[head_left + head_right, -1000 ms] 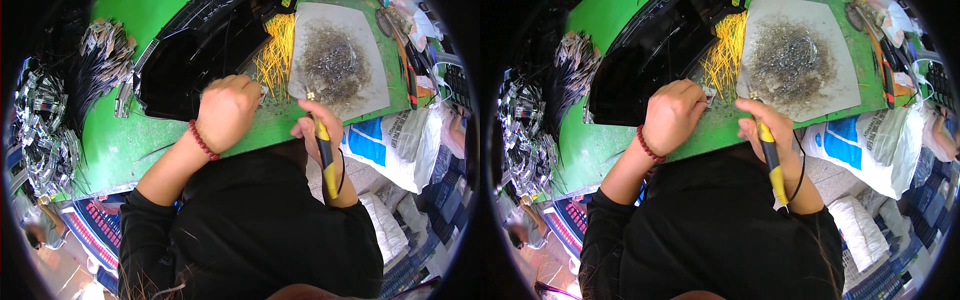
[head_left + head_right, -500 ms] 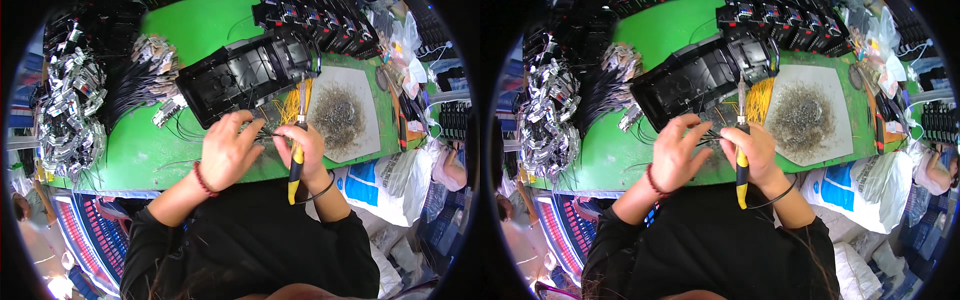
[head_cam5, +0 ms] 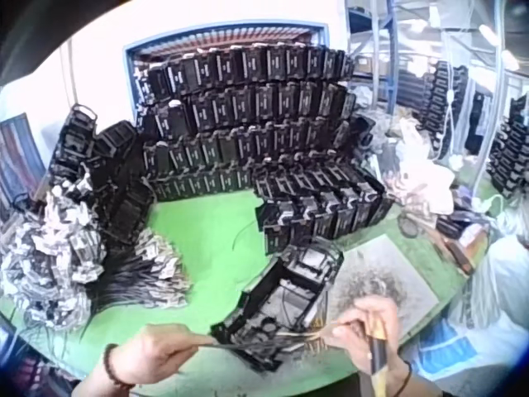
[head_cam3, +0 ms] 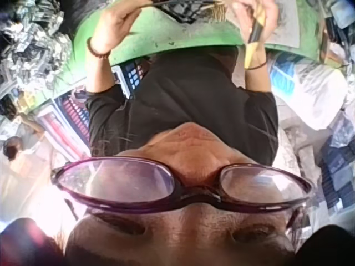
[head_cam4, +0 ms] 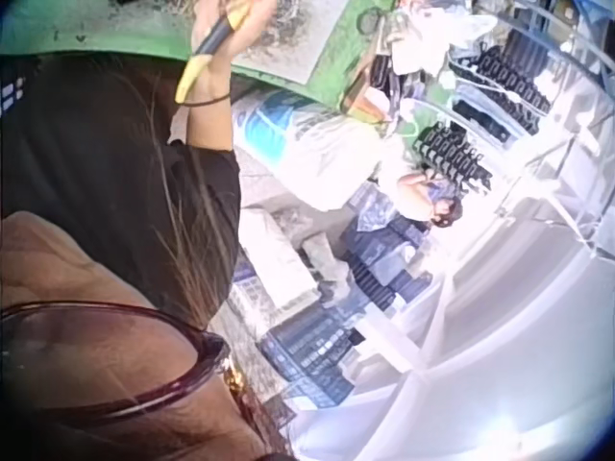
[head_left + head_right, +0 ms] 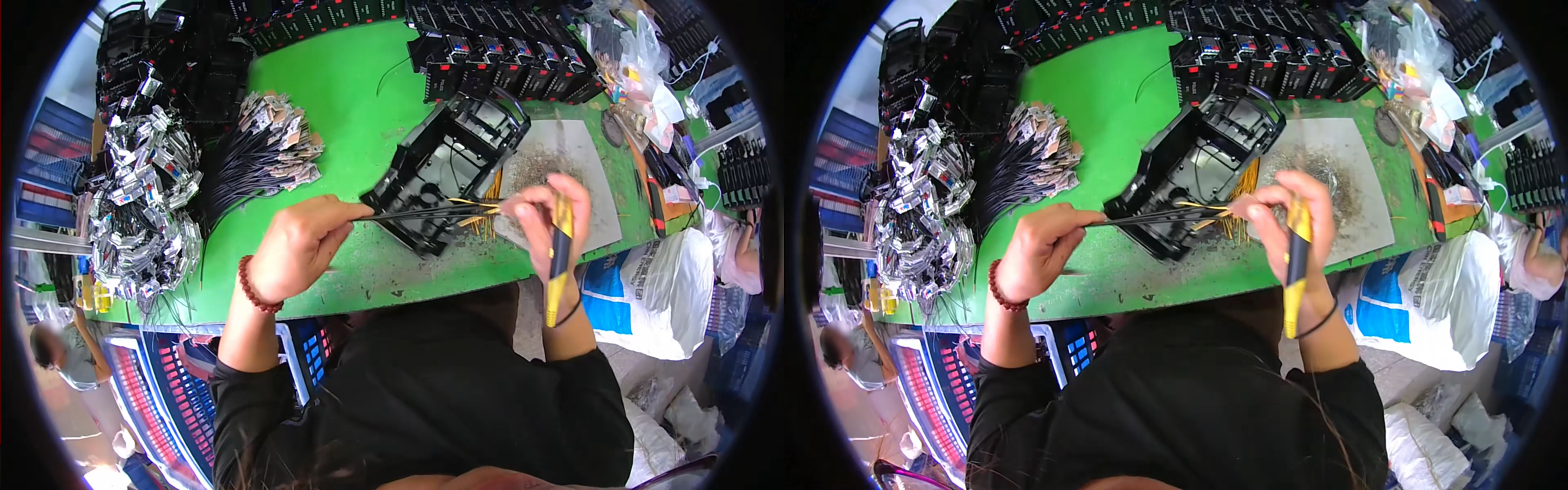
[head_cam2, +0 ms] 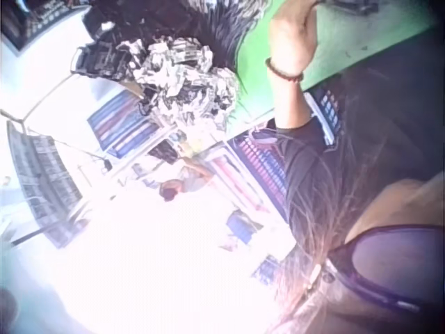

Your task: The person solders electrical wires to a circuit board with a soldering iron, then assembles the completed component into a plastic toy housing.

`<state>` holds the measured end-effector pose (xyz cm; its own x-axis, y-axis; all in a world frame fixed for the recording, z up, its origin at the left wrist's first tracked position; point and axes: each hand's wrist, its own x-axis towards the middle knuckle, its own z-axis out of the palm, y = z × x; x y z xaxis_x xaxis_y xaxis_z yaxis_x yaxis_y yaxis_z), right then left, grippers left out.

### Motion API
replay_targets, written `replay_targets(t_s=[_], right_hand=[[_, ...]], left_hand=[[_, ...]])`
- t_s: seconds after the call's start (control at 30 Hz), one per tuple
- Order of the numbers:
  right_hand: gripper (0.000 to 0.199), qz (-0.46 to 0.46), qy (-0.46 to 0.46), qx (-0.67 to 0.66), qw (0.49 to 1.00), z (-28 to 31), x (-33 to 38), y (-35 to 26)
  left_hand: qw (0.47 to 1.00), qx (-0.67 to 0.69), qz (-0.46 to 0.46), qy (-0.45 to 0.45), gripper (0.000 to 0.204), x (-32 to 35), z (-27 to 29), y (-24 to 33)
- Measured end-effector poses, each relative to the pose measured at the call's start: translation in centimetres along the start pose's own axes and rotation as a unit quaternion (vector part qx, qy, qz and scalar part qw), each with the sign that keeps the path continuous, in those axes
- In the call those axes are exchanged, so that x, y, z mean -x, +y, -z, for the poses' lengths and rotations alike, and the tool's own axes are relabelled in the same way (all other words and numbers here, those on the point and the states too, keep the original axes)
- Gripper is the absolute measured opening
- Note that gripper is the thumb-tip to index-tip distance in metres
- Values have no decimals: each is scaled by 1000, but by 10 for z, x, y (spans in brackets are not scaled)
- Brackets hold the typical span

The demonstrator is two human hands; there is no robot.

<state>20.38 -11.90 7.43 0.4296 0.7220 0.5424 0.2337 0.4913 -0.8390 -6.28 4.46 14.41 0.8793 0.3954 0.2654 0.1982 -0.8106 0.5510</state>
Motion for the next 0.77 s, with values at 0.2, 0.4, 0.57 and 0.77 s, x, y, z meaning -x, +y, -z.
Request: replay_targets(t_s=[0.2, 0.4, 0.57, 0.77], right_hand=[[54, 24, 197, 105, 974, 36, 40, 7], [51, 16, 215, 154, 964, 58, 70, 12], [46, 71, 83, 218, 970, 39, 59, -6], [36, 110, -201, 273, 934, -36, 49, 9]], left_hand=[[934, -156, -299, 121, 25, -101, -32, 11], [958, -130, -252, -46, 26, -143, -105, -26], [964, -180, 94, 171, 25, -94, -72, -17], [953, -82, 285, -58, 64, -46, -57, -37]])
